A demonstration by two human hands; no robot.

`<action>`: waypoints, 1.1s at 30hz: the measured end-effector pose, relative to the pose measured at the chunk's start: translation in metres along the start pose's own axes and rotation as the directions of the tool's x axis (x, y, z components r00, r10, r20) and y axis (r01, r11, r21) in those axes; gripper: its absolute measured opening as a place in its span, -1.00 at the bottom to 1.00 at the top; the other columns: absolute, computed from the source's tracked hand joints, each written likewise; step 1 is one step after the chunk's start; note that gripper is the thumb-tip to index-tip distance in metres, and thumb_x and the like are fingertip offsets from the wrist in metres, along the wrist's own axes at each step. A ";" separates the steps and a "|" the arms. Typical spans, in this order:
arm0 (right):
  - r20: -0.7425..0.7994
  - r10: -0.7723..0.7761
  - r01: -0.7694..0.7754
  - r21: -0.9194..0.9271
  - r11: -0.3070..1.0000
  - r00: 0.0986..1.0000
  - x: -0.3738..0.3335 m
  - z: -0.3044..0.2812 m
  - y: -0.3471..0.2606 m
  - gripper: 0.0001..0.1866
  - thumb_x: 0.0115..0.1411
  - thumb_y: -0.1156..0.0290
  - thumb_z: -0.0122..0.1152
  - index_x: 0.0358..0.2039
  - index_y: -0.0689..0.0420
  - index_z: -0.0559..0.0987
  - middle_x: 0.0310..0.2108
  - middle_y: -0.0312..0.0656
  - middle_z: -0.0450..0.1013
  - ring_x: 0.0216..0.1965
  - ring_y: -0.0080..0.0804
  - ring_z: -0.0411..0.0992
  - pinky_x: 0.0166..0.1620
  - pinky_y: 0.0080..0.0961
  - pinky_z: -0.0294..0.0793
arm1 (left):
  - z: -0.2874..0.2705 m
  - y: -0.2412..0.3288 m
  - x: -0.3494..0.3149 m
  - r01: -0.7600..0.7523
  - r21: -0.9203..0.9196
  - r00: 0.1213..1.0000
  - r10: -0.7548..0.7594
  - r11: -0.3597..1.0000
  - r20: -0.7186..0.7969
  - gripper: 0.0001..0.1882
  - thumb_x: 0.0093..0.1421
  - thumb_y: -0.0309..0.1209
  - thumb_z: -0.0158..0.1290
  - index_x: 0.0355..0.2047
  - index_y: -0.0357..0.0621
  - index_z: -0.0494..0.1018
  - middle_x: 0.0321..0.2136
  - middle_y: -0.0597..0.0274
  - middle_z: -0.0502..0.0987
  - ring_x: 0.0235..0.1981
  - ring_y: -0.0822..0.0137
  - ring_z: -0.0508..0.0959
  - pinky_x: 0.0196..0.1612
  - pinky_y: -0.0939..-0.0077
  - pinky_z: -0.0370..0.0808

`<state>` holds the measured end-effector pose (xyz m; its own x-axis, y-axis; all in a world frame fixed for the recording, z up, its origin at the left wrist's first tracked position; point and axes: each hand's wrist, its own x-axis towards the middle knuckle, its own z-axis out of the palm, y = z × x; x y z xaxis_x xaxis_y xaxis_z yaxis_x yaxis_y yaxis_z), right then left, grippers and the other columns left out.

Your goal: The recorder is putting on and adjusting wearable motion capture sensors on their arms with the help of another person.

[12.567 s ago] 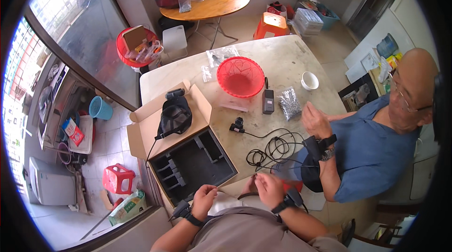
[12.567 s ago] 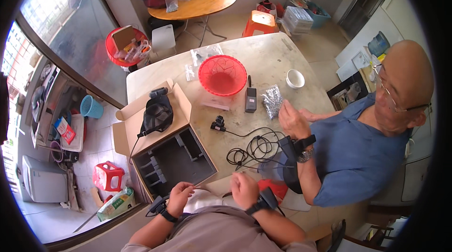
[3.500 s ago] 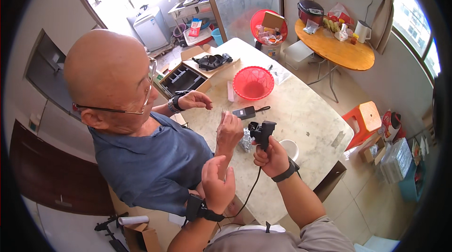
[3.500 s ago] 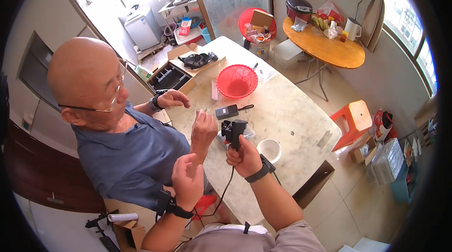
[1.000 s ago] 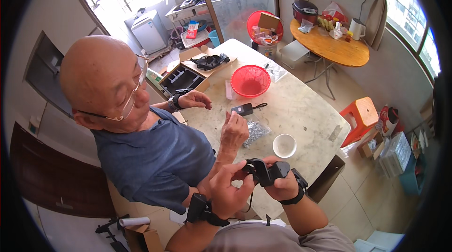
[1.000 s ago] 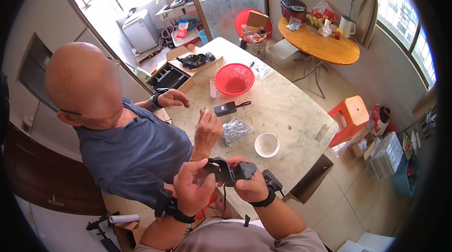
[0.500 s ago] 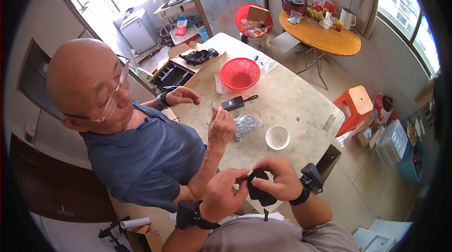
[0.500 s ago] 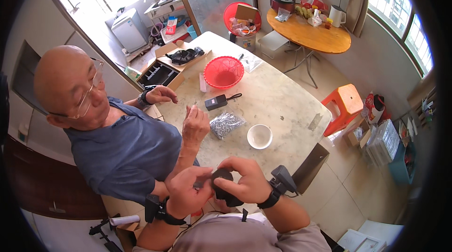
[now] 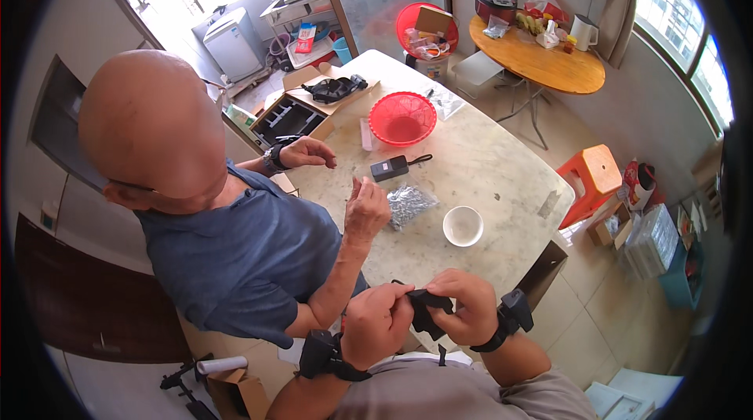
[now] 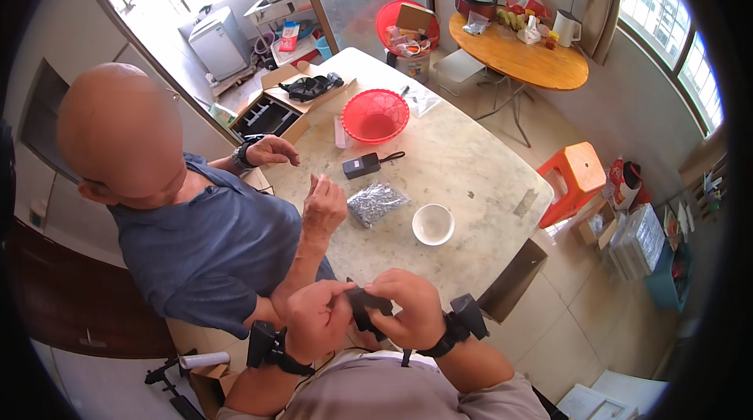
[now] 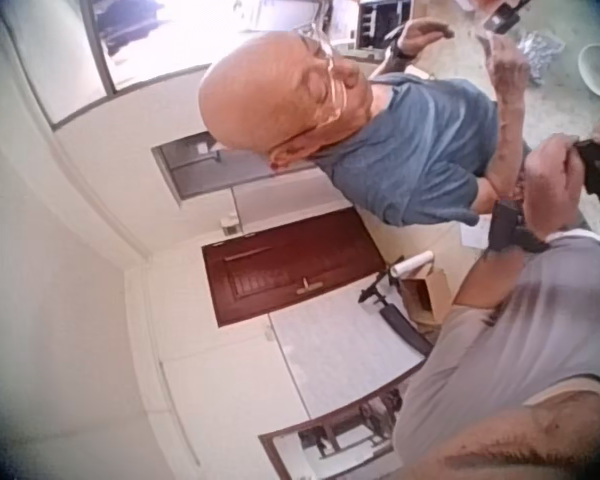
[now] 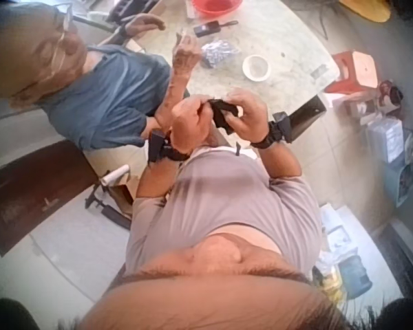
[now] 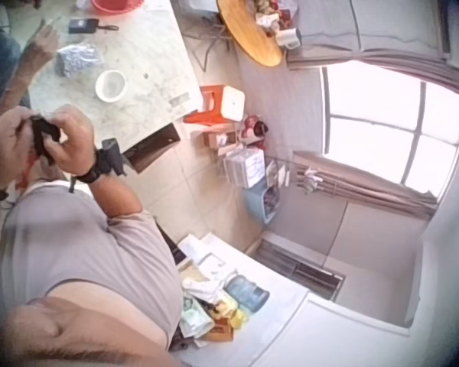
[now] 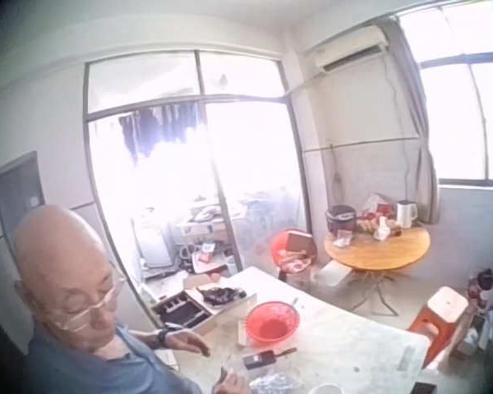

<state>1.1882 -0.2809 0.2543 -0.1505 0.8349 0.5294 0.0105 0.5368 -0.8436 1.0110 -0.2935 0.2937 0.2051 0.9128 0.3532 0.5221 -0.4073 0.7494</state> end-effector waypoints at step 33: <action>0.013 0.489 -0.454 0.395 0.799 0.872 0.020 0.009 0.003 -0.83 0.11 0.75 0.13 -0.29 0.27 0.50 -0.24 -0.15 0.47 -0.26 -0.44 0.51 -0.18 -0.55 0.52 | 0.000 -0.016 -0.007 -0.116 -0.189 0.984 0.087 0.975 -0.155 -0.87 0.21 -0.60 0.06 -0.27 -0.25 0.33 -0.36 0.02 0.50 -0.36 0.17 0.53 -0.24 0.43 0.49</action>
<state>1.1763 -0.2638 0.2619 -0.1388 0.9892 0.0475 -0.3137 0.0016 -0.9495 1.0009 -0.2936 0.2787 0.1185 0.8581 0.4996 0.3292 -0.5086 0.7955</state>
